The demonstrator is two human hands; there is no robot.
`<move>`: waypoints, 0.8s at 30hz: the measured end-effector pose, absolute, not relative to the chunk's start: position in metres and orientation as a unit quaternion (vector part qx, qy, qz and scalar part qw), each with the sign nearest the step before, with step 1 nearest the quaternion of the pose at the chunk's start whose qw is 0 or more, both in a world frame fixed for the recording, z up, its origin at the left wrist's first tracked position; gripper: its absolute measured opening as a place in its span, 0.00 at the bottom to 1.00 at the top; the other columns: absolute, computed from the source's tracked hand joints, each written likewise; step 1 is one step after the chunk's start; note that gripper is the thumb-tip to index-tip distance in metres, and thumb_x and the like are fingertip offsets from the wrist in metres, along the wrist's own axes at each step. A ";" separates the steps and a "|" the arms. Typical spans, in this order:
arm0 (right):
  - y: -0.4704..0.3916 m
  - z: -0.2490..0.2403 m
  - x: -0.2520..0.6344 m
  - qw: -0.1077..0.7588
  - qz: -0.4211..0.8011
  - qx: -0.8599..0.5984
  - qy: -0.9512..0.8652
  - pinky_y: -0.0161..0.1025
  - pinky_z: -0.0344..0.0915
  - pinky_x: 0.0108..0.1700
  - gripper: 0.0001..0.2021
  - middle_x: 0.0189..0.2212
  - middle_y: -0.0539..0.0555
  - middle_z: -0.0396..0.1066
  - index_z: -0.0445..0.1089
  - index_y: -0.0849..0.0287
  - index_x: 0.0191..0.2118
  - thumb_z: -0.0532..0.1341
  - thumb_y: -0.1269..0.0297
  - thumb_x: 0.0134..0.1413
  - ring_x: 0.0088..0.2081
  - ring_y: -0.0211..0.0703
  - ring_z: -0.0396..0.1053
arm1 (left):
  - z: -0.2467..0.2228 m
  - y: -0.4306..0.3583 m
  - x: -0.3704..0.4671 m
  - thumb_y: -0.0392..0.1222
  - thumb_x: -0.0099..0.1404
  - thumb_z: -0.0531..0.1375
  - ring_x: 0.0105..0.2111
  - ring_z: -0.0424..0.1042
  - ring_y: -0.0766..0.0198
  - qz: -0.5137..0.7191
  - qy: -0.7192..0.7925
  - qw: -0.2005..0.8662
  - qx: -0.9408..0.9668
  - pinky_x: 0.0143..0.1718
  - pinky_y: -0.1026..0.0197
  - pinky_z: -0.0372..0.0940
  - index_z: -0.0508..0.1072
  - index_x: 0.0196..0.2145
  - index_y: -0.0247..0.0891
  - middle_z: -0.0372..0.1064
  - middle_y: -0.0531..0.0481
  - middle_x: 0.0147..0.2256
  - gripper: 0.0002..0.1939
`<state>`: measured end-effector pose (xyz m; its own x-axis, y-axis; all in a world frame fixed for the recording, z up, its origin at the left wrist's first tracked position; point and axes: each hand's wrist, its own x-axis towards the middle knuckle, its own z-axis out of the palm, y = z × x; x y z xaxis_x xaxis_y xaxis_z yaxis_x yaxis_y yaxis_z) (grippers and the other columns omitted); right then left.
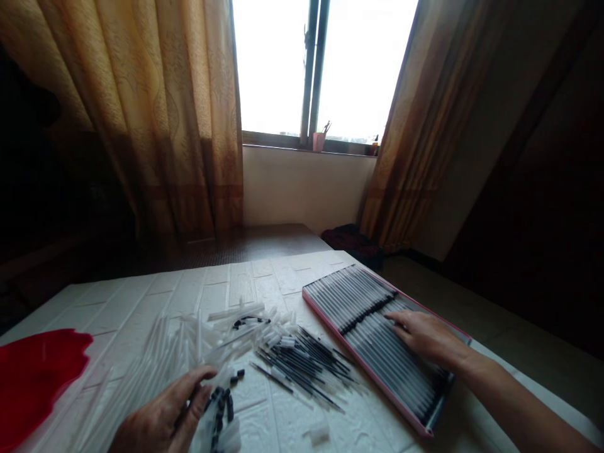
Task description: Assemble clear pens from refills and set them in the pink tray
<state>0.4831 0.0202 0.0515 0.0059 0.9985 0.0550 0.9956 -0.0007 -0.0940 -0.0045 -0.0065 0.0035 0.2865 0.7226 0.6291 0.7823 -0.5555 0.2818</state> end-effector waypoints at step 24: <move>0.015 0.065 0.231 0.011 0.032 -0.515 -0.857 0.40 0.67 0.35 0.05 0.36 0.62 0.79 0.79 0.63 0.34 0.65 0.71 0.55 0.37 0.56 0.78 | 0.035 -0.003 -0.004 0.49 0.66 0.58 0.29 0.80 0.60 -0.479 -0.545 0.009 -0.688 0.31 0.65 0.73 0.78 0.35 0.46 0.80 0.54 0.30 0.10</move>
<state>0.2306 0.0150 0.0650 -0.4702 0.8824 -0.0137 0.8810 0.4684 -0.0663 -0.0043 -0.0032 0.0354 -0.0522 0.7417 0.6687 0.7585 -0.4061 0.5097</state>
